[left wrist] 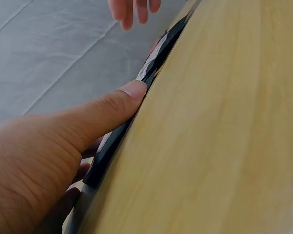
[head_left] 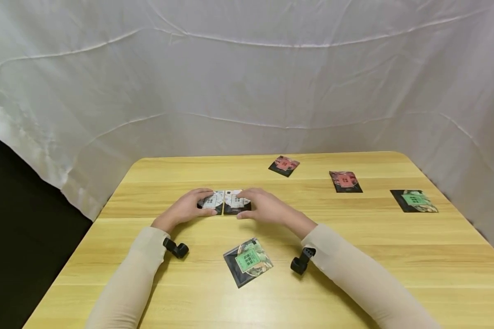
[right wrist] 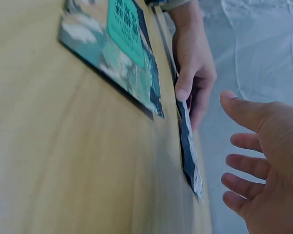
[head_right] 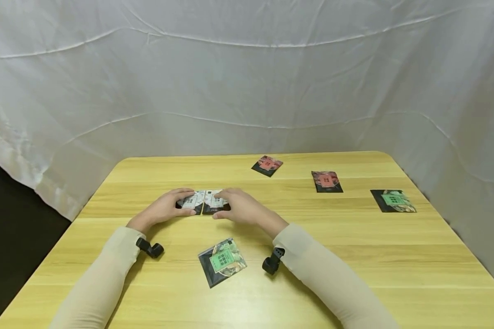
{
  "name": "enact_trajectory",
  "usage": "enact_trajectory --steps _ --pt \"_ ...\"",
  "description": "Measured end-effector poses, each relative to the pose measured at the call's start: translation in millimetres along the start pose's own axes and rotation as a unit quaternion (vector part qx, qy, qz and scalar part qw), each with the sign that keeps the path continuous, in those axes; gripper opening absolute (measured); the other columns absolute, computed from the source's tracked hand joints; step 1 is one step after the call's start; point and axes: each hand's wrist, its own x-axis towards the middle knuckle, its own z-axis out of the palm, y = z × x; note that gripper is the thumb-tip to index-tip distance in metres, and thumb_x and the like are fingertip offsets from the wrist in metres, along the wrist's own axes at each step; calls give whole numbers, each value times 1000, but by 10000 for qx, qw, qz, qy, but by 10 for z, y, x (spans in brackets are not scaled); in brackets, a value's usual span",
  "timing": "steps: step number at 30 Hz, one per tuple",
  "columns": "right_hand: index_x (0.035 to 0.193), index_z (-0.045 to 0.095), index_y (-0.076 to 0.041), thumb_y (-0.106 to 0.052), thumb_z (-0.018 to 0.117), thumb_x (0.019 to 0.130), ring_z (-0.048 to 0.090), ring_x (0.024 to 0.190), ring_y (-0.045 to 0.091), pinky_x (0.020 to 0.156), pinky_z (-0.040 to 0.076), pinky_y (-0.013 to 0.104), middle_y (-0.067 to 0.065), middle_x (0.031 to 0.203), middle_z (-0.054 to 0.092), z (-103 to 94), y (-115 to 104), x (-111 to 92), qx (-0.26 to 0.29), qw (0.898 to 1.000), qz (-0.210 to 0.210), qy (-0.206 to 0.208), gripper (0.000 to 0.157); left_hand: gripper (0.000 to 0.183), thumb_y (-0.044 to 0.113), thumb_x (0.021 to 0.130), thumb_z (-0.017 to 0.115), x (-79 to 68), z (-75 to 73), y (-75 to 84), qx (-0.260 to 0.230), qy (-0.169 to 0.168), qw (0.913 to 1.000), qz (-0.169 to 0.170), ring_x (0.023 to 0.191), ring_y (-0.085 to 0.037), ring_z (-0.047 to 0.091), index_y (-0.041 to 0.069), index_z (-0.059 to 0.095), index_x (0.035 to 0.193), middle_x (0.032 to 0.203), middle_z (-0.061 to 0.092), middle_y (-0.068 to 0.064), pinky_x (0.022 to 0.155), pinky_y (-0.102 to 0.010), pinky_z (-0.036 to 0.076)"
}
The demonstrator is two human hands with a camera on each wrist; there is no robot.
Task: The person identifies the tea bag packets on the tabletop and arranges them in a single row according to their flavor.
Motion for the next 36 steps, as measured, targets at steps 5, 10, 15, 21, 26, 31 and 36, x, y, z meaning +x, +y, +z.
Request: enact_trajectory --steps 5,10,15,21,26,31,36 --pt "145 49 -13 -45 69 90 38 138 27 115 26 45 7 146 48 3 -49 -132 347 9994 -67 -48 66 83 56 84 70 -8 2 2 -41 2 10000 -2 137 -38 35 6 46 146 149 41 -17 112 -54 29" --pt "144 50 -15 -45 70 89 41 136 25 113 31 45 4 146 48 8 -96 -260 605 9981 -117 -76 66 82 55 85 71 -18 -6 15 -39 32 10000 -21 137 -38 35 6 46 146 149 41 -17 112 -54 29" --pt "146 49 -18 -49 70 87 39 136 24 112 31 46 3 148 46 17 -134 -392 870 9955 -214 -297 69 82 54 85 71 -23 -16 25 -13 52 10000 -1 137 -38 36 5 46 146 149 41 -17 113 -54 29" --pt "145 49 -23 -48 72 86 39 136 18 112 32 41 -1 147 45 36 -155 -507 1192 9902 -367 -621 69 82 54 85 71 -25 -15 31 -1 42 10000 -8 138 -38 35 5 46 146 149 41 -17 112 -54 29" --pt "143 51 -26 -44 75 84 42 133 16 110 37 41 -4 145 47 40 -171 -577 1421 9847 -475 -890 66 82 55 85 71 -19 -3 34 21 35 10000 -27 138 -38 35 5 46 146 149 41 -17 112 -54 29" --pt "137 58 -26 -44 76 83 47 125 9 105 42 36 -12 136 52 59 -175 -615 1449 9800 -825 -1085 60 82 54 85 71 -20 -3 39 -12 47 10000 -23 138 -38 35 5 46 146 149 41 -17 112 -54 29" --pt "131 64 -21 -41 76 83 50 117 4 101 44 29 -16 125 57 106 -176 -630 1296 9768 -1247 -1161 53 82 53 85 71 -20 -1 33 0 44 10000 11 138 -38 35 5 46 146 149 41 -17 113 -54 29"
